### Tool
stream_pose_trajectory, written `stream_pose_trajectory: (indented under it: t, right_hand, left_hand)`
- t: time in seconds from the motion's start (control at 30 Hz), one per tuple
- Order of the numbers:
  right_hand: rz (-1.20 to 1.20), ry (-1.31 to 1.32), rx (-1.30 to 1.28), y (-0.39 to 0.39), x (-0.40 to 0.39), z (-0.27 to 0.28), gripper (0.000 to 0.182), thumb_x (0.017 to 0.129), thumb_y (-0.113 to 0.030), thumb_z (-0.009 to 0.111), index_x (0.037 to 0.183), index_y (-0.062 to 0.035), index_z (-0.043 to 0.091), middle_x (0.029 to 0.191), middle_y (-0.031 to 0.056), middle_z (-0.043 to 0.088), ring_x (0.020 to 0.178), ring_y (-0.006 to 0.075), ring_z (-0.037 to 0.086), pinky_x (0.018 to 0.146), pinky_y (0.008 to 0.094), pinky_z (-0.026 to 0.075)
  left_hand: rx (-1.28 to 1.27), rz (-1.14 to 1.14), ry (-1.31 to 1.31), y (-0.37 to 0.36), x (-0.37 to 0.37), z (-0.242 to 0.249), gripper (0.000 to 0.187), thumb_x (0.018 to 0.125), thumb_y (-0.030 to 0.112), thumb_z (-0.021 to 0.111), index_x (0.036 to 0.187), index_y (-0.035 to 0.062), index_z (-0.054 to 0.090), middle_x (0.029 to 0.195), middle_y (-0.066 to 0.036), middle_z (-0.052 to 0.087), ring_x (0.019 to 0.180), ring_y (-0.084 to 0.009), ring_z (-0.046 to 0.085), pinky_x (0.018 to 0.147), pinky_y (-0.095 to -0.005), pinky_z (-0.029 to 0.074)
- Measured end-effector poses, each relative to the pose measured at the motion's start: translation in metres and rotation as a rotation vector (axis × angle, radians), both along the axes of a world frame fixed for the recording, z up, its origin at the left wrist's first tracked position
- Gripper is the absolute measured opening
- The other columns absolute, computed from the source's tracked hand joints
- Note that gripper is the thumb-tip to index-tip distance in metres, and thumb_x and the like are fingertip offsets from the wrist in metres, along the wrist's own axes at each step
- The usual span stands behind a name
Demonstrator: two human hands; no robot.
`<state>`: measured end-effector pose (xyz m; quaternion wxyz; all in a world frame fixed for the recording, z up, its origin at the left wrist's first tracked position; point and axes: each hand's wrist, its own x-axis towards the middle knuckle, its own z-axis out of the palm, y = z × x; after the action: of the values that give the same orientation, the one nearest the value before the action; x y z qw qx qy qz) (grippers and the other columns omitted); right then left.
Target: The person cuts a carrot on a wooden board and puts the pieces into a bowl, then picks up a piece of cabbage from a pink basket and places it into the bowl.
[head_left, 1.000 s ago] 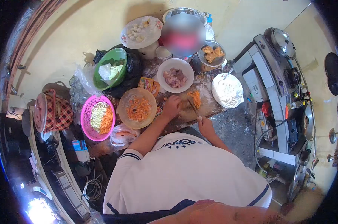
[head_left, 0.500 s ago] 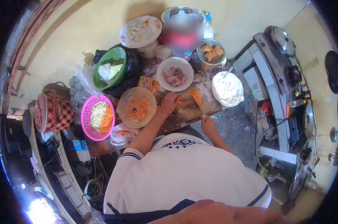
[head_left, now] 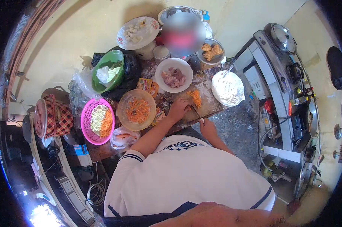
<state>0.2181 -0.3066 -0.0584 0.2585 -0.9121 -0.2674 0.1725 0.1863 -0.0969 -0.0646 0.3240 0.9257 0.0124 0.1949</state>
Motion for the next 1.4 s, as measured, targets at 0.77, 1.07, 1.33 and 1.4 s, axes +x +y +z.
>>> stream_pose_trajectory:
  t: [0.77, 1.07, 1.33, 1.4]
  right_hand:
    - [0.043, 0.055, -0.063, 0.025, 0.004, -0.009, 0.036, 0.093, -0.029, 0.040, 0.087, 0.0034, 0.056, 0.072, 0.0273, 0.060, 0.071, 0.0446, 0.059, 0.064, 0.0533, 0.046]
    - [0.062, 0.059, -0.080, 0.019, 0.002, 0.004, 0.034, 0.092, -0.027, 0.042, 0.088, 0.0036, 0.055, 0.075, 0.0285, 0.059, 0.071, 0.0457, 0.057, 0.063, 0.0540, 0.045]
    - [0.060, -0.009, -0.104, 0.036, 0.004, -0.005, 0.034, 0.091, -0.029, 0.043, 0.087, 0.0030, 0.056, 0.074, 0.0269, 0.060, 0.071, 0.0447, 0.059, 0.064, 0.0532, 0.046]
    - [0.026, -0.001, -0.090, 0.038, 0.002, 0.003, 0.034, 0.091, -0.029, 0.043, 0.090, 0.0033, 0.055, 0.074, 0.0269, 0.060, 0.072, 0.0445, 0.059, 0.065, 0.0533, 0.046]
  left_hand:
    - [0.128, -0.115, -0.049, -0.001, -0.014, -0.030, 0.012, 0.071, 0.014, 0.063, 0.080, 0.0054, 0.064, 0.084, -0.006, 0.063, 0.086, -0.0232, 0.059, 0.073, -0.0333, 0.050]
    - [0.166, -0.097, -0.068, -0.001, -0.015, -0.032, 0.012, 0.071, 0.016, 0.064, 0.078, 0.0059, 0.062, 0.083, -0.006, 0.062, 0.086, -0.0240, 0.057, 0.074, -0.0338, 0.050]
    - [0.122, -0.119, -0.028, -0.001, -0.015, -0.028, 0.012, 0.071, 0.015, 0.063, 0.079, 0.0064, 0.062, 0.083, -0.005, 0.062, 0.086, -0.0232, 0.057, 0.074, -0.0337, 0.049]
    - [0.132, -0.100, -0.036, 0.000, -0.015, -0.028, 0.011, 0.070, 0.014, 0.063, 0.079, 0.0067, 0.062, 0.083, -0.005, 0.062, 0.086, -0.0227, 0.057, 0.073, -0.0337, 0.049]
